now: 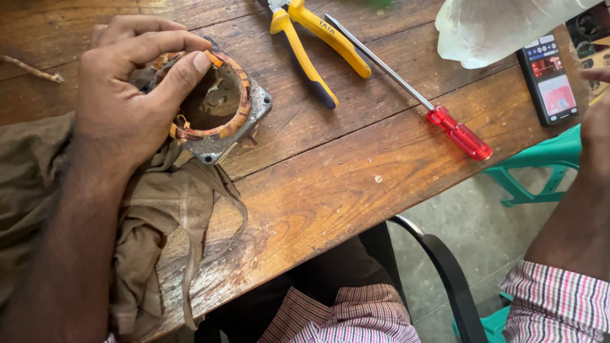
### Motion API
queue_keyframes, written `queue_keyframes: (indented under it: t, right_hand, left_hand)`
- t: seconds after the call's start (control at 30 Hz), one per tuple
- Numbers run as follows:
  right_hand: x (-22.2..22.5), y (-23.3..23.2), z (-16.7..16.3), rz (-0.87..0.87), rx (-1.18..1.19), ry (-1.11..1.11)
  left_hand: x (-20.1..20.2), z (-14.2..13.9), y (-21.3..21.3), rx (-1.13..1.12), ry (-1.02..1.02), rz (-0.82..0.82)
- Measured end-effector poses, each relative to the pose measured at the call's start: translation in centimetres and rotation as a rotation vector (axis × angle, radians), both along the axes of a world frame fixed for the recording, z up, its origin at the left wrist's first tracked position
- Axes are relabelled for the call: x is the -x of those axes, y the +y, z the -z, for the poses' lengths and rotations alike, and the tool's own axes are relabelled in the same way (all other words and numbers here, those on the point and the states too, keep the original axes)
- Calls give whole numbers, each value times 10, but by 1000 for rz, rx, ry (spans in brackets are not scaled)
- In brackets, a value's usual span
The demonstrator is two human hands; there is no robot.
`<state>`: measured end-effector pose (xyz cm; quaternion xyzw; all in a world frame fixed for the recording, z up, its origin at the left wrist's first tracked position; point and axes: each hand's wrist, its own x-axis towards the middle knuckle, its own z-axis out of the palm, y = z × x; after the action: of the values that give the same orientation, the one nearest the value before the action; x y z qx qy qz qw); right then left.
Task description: The person scrapes old gasket and insulation residue from the rim of a motor housing flange using small screwdrivers, rotating the housing to reach different sections. They occasionally use pliers to pull off larger debris pieces and continue scraping around the flange by hand.
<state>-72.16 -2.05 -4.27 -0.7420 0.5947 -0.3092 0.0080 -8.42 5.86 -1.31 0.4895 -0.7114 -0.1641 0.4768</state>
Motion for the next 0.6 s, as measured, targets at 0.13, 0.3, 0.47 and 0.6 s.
queue_keyframes:
  t: [0.13, 0.3, 0.47, 0.6]
  right_hand:
    - [-4, -4, 1, 1, -63, -188]
    - [-23, -13, -7, 69, -170, -243]
    - [-21, -14, -5, 36, -111, -259]
    - [-9, -17, 5, 42, -75, -310]
  left_hand:
    - [-1, 0, 0, -12, 30, 19]
    - [-1, 1, 0, -7, 23, 5]
    - [-2, 2, -1, 4, 12, 12]
    - [-1, 2, -1, -6, 20, 5]
